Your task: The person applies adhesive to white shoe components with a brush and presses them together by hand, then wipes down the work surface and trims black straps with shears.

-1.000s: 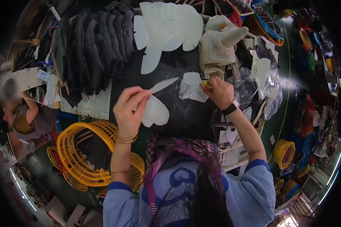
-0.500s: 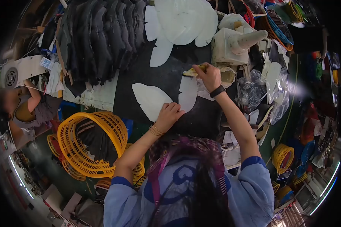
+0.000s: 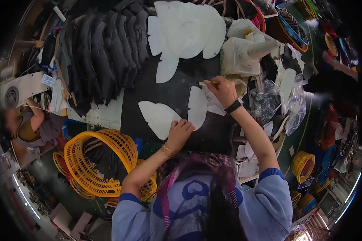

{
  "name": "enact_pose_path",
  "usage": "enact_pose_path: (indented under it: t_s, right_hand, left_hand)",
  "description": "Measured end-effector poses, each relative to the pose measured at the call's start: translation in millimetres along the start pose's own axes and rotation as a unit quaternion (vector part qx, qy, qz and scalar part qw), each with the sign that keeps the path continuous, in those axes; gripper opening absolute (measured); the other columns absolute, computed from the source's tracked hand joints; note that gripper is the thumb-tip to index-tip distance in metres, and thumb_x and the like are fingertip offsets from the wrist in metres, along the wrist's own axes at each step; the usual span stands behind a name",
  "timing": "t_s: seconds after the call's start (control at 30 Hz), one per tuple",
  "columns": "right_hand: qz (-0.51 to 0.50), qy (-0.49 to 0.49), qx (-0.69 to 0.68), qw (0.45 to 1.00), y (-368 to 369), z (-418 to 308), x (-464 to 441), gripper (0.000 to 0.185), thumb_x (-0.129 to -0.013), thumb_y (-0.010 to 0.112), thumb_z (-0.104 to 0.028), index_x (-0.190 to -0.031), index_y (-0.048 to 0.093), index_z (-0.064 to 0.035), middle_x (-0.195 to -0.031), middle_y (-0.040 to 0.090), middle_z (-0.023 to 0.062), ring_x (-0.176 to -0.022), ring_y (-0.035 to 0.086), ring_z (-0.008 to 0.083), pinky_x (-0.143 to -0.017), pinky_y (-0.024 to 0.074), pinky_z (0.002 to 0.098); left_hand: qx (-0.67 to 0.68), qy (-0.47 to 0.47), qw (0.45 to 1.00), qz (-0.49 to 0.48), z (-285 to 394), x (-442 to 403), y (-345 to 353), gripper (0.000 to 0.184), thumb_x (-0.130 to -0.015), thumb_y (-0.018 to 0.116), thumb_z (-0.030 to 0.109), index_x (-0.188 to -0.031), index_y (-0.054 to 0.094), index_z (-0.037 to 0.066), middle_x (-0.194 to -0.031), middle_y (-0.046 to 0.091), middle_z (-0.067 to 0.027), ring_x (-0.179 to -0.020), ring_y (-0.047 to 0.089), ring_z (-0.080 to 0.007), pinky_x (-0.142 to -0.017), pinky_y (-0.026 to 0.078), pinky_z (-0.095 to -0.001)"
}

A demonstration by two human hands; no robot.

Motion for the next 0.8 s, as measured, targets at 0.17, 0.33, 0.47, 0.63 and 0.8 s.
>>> enact_pose_path:
  t_s: [0.17, 0.33, 0.47, 0.63, 0.8]
  right_hand:
    - [0.073, 0.224, -0.193, 0.953, -63.1, 35.2, 31.3, 0.025, -0.084, 0.065, -0.02, -0.078, 0.06, 0.0032, -0.054, 0.06, 0.0064, -0.047, 0.058, 0.0102, -0.045, 0.0442, 0.0221]
    - [0.076, 0.302, -0.242, 0.919, -81.5, 55.0, 76.3, 0.019, -0.086, 0.06, -0.013, -0.077, 0.06, 0.0028, -0.054, 0.058, 0.0036, -0.047, 0.056, 0.0083, -0.045, 0.0434, 0.0202]
    - [-0.048, 0.297, -0.349, 0.887, -22.0, 31.8, 89.5, 0.015, -0.084, 0.062, -0.01, -0.078, 0.059, 0.0037, -0.061, 0.061, 0.0054, -0.052, 0.058, 0.0093, -0.048, 0.0452, 0.0203]
    - [-0.257, 0.154, -0.319, 0.899, 75.5, -35.0, 75.9, 0.015, -0.082, 0.065, -0.008, -0.09, 0.059, 0.0034, -0.077, 0.063, 0.0079, -0.069, 0.063, 0.0135, -0.061, 0.0516, 0.0259]
    - [-0.19, -0.136, -0.236, 0.943, 122.5, -94.2, 48.6, 0.02, -0.073, 0.07, -0.01, -0.088, 0.059, -0.0024, -0.091, 0.062, 0.0111, -0.07, 0.064, 0.0267, -0.063, 0.0522, 0.0312]
  left_hand:
    - [0.27, -0.182, 0.922, 0.209, -48.0, -35.1, -102.2, 0.013, -0.071, 0.063, -0.008, -0.08, 0.06, 0.002, -0.086, 0.058, -0.0061, -0.074, 0.058, -0.0158, -0.066, 0.046, -0.0274]
    - [0.203, -0.012, 0.891, 0.406, -41.6, -113.8, -207.3, 0.012, -0.078, 0.061, -0.01, -0.085, 0.058, 0.0, -0.088, 0.056, -0.0057, -0.075, 0.054, -0.0119, -0.066, 0.043, -0.0208]
    - [0.078, 0.086, 0.937, 0.328, -59.3, -194.9, -146.0, 0.02, -0.078, 0.06, -0.007, -0.095, 0.057, 0.002, -0.099, 0.056, -0.0107, -0.079, 0.057, -0.0211, -0.069, 0.046, -0.0266]
    - [-0.005, 0.102, 0.994, 0.043, -83.5, -207.5, -62.3, 0.03, -0.081, 0.055, -0.001, -0.11, 0.052, 0.007, -0.113, 0.052, -0.0127, -0.085, 0.058, -0.0292, -0.072, 0.048, -0.0337]
    - [0.115, -0.156, 0.974, 0.117, -132.2, -118.3, -128.0, 0.023, -0.083, 0.053, 0.003, -0.105, 0.057, 0.006, -0.098, 0.06, -0.0138, -0.083, 0.06, -0.0303, -0.071, 0.048, -0.0356]
Point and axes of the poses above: each hand's wrist, its own x-axis away from the middle knuckle, its own y-axis out of the palm, z = x × y, the point moved 8 cm from there along -x, towards the middle knuckle
